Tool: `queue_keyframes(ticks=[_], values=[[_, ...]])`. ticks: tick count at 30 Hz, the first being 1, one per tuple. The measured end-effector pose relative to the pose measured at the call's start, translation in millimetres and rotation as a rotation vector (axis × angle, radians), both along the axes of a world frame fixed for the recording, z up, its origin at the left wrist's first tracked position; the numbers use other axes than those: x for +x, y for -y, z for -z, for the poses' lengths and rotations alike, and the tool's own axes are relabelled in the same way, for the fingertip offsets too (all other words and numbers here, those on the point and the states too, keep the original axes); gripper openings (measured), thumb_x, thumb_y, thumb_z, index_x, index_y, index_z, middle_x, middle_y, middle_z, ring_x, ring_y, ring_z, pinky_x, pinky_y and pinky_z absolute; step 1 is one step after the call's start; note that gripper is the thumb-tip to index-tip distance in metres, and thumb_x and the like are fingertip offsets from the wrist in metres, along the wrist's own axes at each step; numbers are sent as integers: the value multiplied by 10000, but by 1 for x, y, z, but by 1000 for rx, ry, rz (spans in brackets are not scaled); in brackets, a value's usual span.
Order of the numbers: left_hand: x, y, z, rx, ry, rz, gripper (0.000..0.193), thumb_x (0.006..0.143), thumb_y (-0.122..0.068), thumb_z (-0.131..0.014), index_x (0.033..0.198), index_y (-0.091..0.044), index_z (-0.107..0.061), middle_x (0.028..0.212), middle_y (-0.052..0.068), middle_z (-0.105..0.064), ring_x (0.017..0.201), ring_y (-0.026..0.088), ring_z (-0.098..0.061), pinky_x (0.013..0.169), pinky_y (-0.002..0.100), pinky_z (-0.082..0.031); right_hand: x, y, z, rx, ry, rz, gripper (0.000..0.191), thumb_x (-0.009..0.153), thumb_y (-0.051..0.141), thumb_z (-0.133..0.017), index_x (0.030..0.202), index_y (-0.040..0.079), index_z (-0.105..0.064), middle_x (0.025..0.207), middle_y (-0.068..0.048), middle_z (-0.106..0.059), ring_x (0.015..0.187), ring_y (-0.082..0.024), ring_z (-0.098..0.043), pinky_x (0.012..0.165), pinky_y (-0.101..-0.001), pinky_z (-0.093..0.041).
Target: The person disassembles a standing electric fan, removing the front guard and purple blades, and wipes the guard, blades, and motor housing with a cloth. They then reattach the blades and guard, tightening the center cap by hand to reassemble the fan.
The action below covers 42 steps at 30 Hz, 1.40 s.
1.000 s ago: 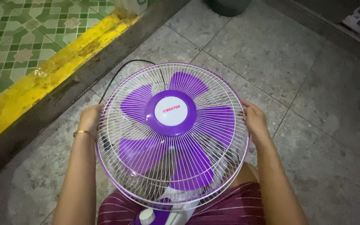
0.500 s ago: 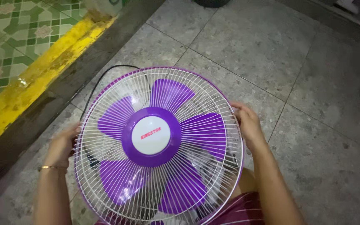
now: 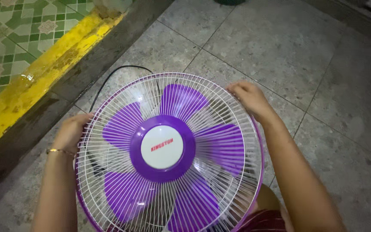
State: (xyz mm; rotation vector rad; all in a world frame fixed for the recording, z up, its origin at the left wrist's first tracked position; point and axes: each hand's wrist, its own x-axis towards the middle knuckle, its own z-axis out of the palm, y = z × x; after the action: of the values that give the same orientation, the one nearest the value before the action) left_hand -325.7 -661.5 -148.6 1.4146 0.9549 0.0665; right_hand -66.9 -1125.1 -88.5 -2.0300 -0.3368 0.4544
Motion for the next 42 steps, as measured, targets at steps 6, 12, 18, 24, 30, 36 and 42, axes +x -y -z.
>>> queue_keyframes(ticks=[6,12,18,24,30,36,42], values=[[-5,5,-7,-55,95,-53,181,972,-192,-648,1009,-33,-724,837,55,-702,667,146,-625,587,304,-507,-8,-16,-14,217,-356,88,362,996,272,-616,1263,54,-726,1047,-58,-773,789,-115,-685,673,-264,-546],[-12,-2,-8,-82,104,17,200,998,-157,-638,1114,-27,-736,908,39,-723,733,111,-637,640,266,-507,-19,-21,-29,209,-370,131,370,962,255,-616,1270,85,-729,1068,-74,-790,820,-124,-731,724,-292,-598],[-27,1,-2,14,130,9,243,970,-183,-666,1162,-54,-743,947,-13,-734,761,69,-632,659,230,-503,-13,-12,-13,245,-215,56,350,978,265,-669,1264,80,-746,1117,-80,-759,858,-133,-690,734,-290,-577],[-73,23,6,247,1,-191,247,1028,-236,-736,1177,-49,-800,855,22,-683,630,174,-428,507,340,-299,0,3,14,177,-124,-21,356,1029,284,-606,1311,107,-729,1198,-27,-750,940,-129,-670,817,-277,-548],[-131,67,11,197,39,-271,267,963,-212,-693,1166,-60,-777,925,7,-748,748,88,-641,615,268,-540,5,15,24,312,-166,72,318,1051,170,-575,1323,40,-675,1224,-58,-715,1042,-138,-682,900,-290,-546],[-171,110,2,-56,97,-237,360,975,-222,-653,1294,-59,-688,989,21,-740,781,143,-697,609,351,-635,4,24,44,341,-123,146,270,1109,191,-562,1275,35,-709,1155,-43,-730,992,-130,-704,860,-270,-570],[-190,146,2,-212,104,-83,643,949,-104,-674,1548,-193,-457,925,74,-634,764,182,-658,606,357,-626,-11,32,43,437,-18,2,278,1114,82,-533,1329,-23,-674,1201,-81,-710,1038,-167,-693,890,-299,-574]])
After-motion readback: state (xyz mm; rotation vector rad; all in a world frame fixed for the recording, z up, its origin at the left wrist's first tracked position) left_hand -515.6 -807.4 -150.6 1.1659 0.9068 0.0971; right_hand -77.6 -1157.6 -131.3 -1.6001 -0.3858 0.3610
